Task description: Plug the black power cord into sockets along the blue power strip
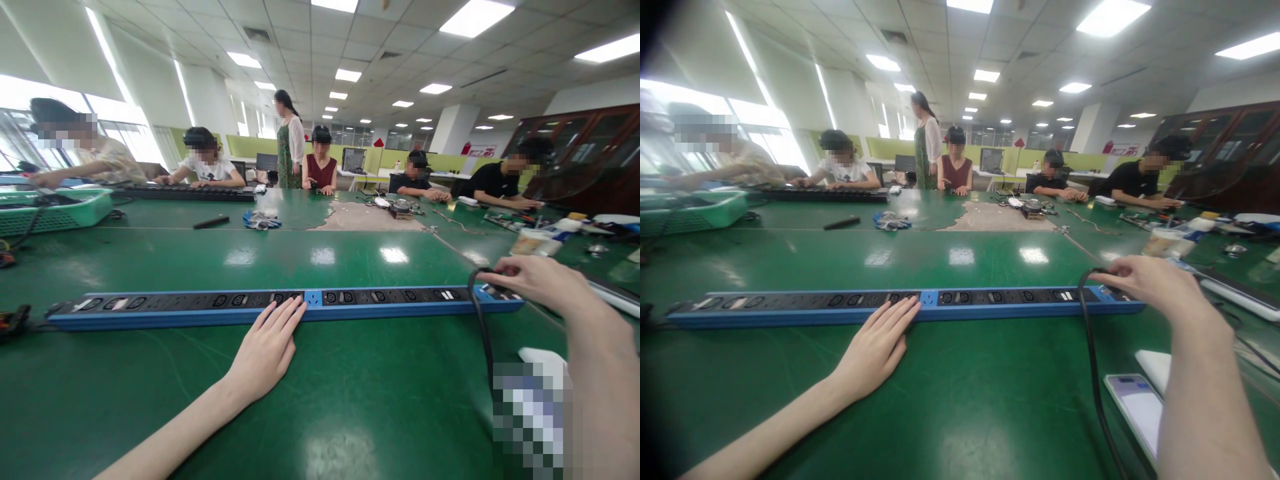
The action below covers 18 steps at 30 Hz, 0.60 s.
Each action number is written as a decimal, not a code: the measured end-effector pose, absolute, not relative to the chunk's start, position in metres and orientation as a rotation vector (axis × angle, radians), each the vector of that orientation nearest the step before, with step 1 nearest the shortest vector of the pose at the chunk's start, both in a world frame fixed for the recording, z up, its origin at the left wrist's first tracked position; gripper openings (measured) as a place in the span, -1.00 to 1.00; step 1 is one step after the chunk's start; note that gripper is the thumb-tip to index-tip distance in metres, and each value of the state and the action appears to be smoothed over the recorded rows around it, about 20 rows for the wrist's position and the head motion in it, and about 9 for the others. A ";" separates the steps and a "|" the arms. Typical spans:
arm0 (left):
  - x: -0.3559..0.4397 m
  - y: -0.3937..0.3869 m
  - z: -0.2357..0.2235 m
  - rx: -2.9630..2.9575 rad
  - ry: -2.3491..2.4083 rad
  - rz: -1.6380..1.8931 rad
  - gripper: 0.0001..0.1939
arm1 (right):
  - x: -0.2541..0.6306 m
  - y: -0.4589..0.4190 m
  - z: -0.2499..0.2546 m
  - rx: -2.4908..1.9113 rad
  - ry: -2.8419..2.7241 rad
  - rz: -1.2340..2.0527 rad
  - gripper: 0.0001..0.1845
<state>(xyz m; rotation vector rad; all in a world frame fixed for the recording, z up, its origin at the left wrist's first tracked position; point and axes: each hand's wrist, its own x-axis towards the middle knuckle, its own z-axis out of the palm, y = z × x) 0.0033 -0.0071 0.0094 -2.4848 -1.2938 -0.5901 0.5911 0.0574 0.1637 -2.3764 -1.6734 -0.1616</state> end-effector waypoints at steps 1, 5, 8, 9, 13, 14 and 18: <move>0.003 -0.007 0.009 -2.484 -1.291 -0.592 -0.22 | 0.585 0.054 0.167 -2.424 -1.740 -0.255 -0.19; 0.002 -0.007 0.009 -2.479 -1.274 -0.626 -0.22 | 0.561 0.046 0.178 -2.495 -1.715 -0.579 -0.11; 0.001 -0.008 0.009 -2.475 -1.265 -0.645 -0.21 | 0.552 0.048 0.189 -2.512 -1.583 -0.713 -0.05; 0.001 -0.008 0.009 -2.475 -1.265 -0.647 -0.21 | 0.553 0.051 0.195 -2.502 -1.517 -0.762 -0.02; 0.000 -0.009 0.009 -2.477 -1.274 -0.648 -0.22 | 0.578 0.078 0.224 -2.436 -1.114 -0.814 0.13; 0.000 -0.009 0.009 -2.478 -1.276 -0.648 -0.22 | 0.588 0.087 0.230 -2.433 -1.058 -0.786 0.15; -0.001 -0.010 0.010 -2.480 -1.290 -0.627 -0.23 | 0.628 0.118 0.222 -2.517 -1.143 -0.723 0.16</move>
